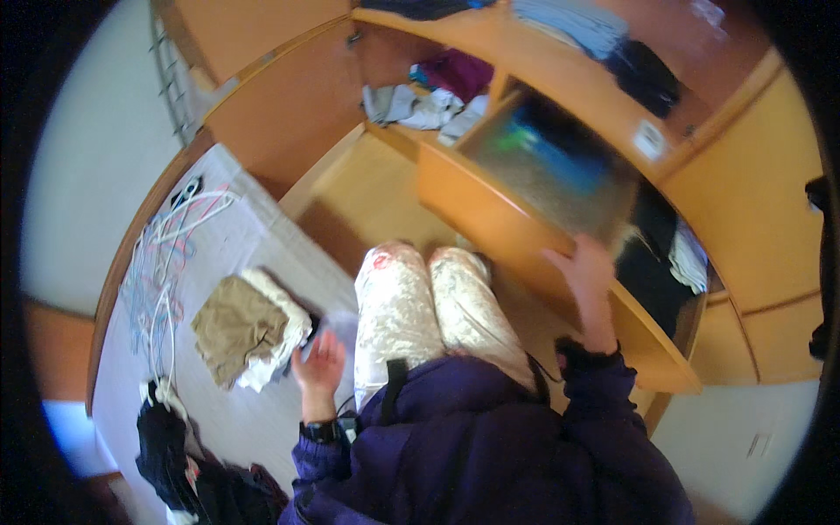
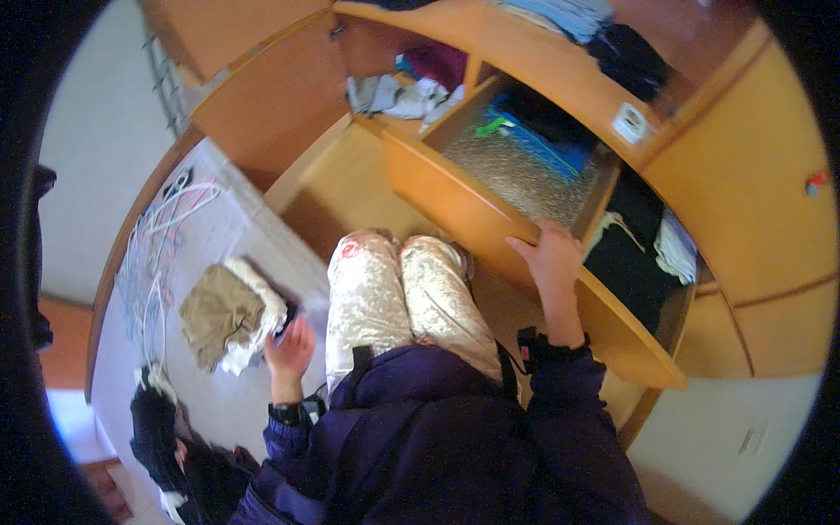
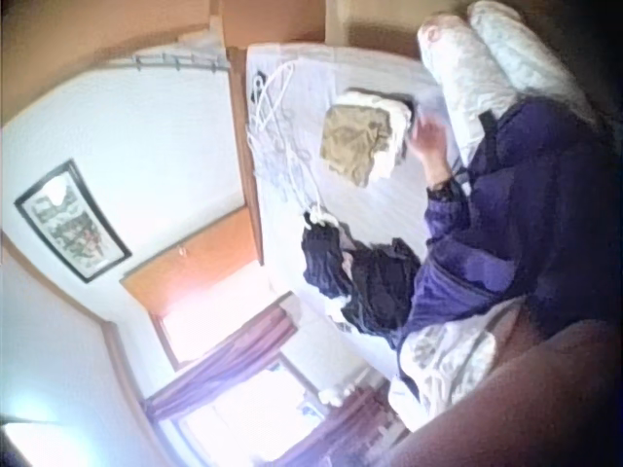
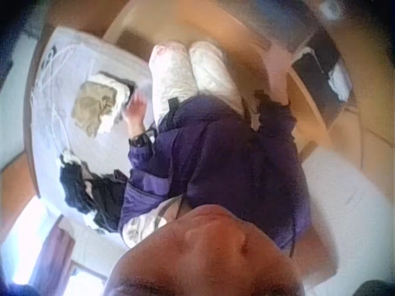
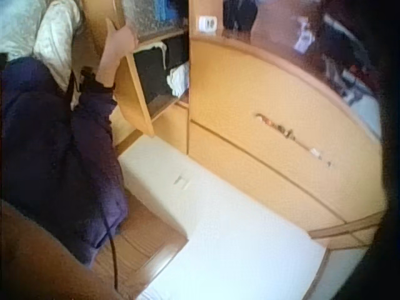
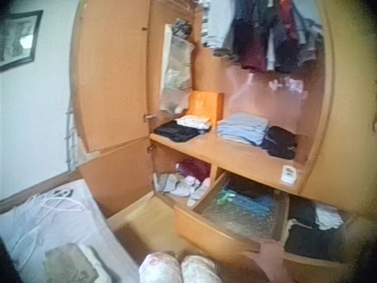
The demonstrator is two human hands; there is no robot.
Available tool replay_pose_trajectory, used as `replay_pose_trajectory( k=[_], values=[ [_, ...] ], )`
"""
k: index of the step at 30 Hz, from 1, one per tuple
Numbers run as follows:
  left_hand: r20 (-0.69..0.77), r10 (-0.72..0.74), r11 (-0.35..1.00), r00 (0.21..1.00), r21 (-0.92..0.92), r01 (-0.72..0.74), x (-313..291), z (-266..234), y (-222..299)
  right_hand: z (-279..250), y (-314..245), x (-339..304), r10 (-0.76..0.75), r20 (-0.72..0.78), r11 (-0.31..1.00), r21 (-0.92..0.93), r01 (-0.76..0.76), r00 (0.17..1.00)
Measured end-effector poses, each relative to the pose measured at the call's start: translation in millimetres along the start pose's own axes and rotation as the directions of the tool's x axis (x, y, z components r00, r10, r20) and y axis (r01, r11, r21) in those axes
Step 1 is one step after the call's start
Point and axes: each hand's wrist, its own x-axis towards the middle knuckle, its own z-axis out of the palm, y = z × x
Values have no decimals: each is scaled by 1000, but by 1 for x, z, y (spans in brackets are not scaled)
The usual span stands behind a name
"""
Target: The person folds a blue garment and a beige garment on a bed, then places the folded items into a wooden wardrobe. The person handles the garments one at a time, smoothing and folding them before storing them.
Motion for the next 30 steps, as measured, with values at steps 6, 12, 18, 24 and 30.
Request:
replay_pose_trajectory(
  k=[6, 12, 18, 24, 30],
  values=[
    [362, -120, 858, 924, 506, -87, -38, 71, -48, -6, 3, -6, 5, 26, 1000, -11, -5, 1000],
    [580, -283, 459, 763, 781, -423, -40, 123, -93, -14, -22, -12, -285, -315, 934, 120, 336, 905],
    [691, 306, 181, 655, 633, -753, -34, 96, -29, 11, -135, -32, -558, 53, 499, 819, 284, 828],
    [808, 582, -792, -89, 538, -288, -42, 15, 78, 23, -245, -77, -961, -218, -62, 770, 635, 171],
    [-211, 970, 237, 121, 933, -272, -39, -25, 144, 31, -250, -90, -979, -124, -22, 853, 522, 161]
  ],
)
